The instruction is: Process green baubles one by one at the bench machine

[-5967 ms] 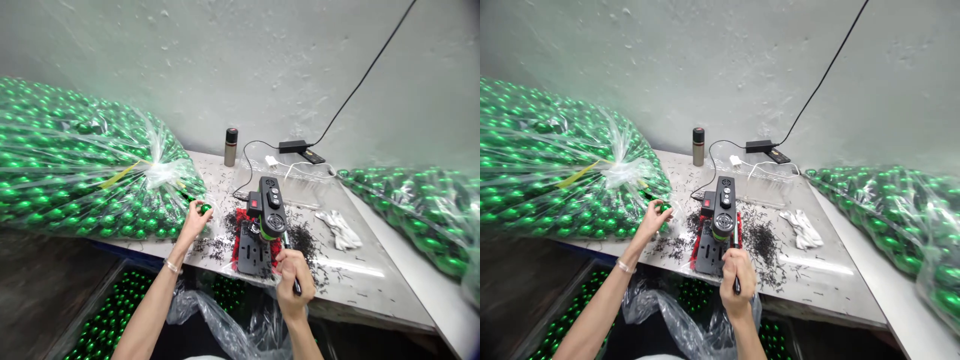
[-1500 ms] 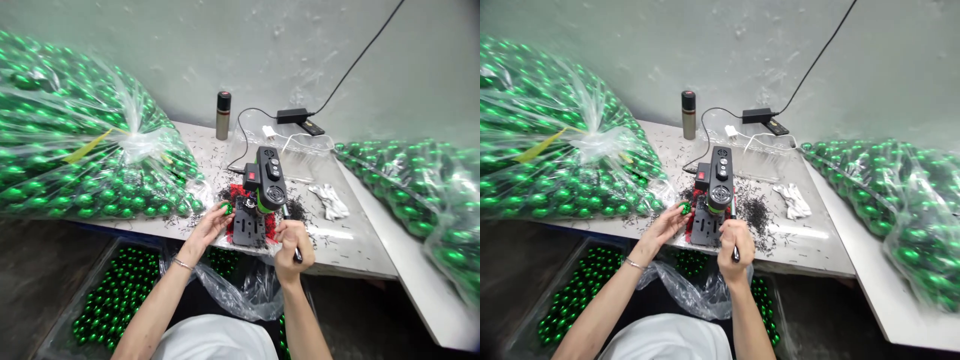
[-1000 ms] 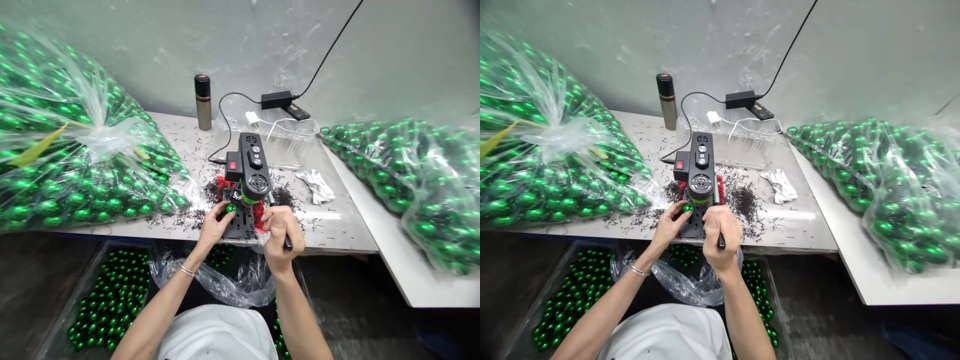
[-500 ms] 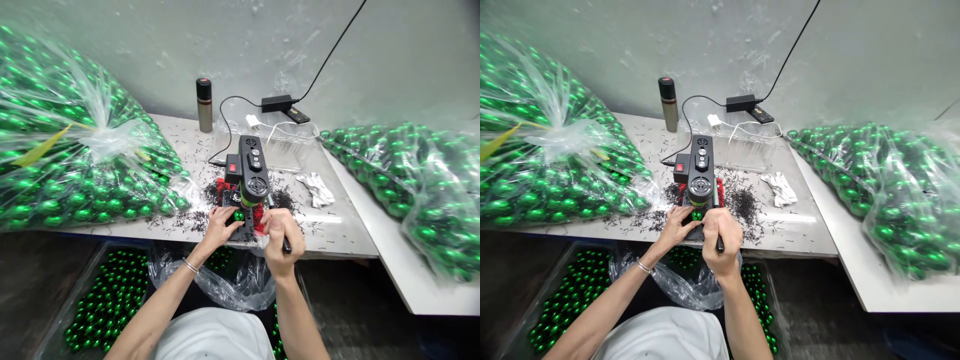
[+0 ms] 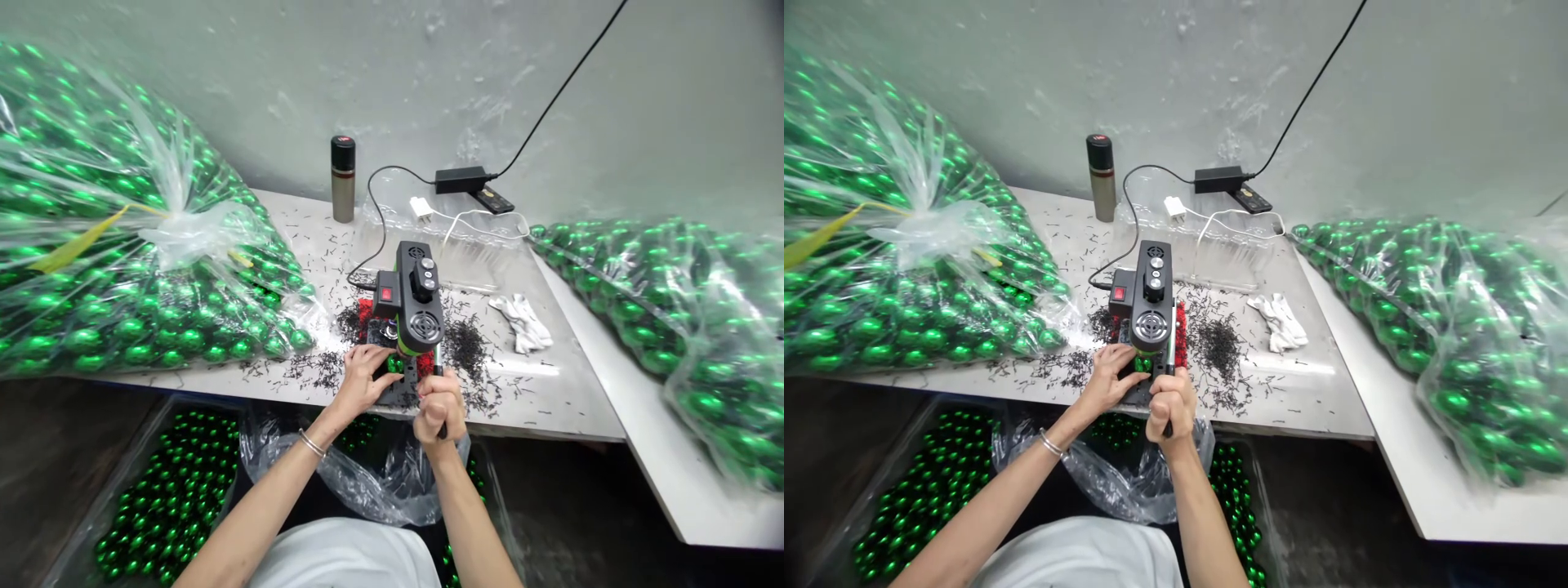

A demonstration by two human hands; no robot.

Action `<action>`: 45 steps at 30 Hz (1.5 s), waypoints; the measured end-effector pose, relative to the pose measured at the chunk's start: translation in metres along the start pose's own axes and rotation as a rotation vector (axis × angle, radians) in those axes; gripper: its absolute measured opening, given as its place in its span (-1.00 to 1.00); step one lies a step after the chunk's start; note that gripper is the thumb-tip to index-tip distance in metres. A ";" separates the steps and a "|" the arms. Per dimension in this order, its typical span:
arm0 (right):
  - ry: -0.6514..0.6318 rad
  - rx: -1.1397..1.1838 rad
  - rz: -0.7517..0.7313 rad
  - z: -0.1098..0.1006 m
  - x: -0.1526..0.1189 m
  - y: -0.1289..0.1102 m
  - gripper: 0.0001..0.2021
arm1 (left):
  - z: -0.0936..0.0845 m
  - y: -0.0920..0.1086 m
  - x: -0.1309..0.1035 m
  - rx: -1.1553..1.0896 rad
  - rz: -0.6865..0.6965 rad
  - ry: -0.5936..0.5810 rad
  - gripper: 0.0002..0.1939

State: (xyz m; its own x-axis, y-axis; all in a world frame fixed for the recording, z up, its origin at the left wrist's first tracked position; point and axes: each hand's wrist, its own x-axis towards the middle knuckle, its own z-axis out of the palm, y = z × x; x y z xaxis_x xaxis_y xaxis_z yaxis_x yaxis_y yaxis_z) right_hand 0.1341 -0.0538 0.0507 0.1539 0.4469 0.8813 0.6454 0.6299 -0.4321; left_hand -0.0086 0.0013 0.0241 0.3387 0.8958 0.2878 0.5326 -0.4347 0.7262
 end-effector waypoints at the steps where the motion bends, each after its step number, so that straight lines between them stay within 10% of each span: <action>1: 0.010 0.000 0.007 0.001 -0.003 0.002 -0.70 | 0.000 0.000 0.000 0.005 0.002 0.001 -0.65; 14: -0.076 -0.018 -0.120 0.001 0.013 -0.003 -0.76 | 0.004 -0.007 0.003 0.005 -0.006 0.011 -0.69; 20: -0.018 0.053 0.099 -0.009 0.069 -0.033 -0.72 | 0.004 -0.008 0.006 -0.054 -0.034 0.079 -0.69; 29: -0.049 0.081 0.164 -0.013 0.069 -0.039 -0.77 | -0.027 -0.006 -0.071 0.088 0.266 0.088 -0.42; 34: -0.003 0.134 0.131 -0.010 0.056 -0.028 -0.72 | -0.078 -0.033 -0.015 0.367 0.009 0.268 -0.68; 38: 0.014 0.129 0.141 -0.009 0.055 -0.029 -0.73 | -0.120 -0.060 0.053 0.640 -0.275 0.134 -0.72; 45: 0.008 0.117 0.160 -0.008 0.050 -0.030 -0.71 | -0.120 -0.081 0.095 0.639 -0.333 0.058 -0.47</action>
State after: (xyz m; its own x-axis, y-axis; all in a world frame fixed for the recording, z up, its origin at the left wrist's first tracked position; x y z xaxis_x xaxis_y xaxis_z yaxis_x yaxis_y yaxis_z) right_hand 0.1289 -0.0556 0.1088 0.2539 0.5420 0.8011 0.5210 0.6212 -0.5853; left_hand -0.1125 0.1327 0.0674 0.0474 0.9858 0.1608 0.9558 -0.0916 0.2795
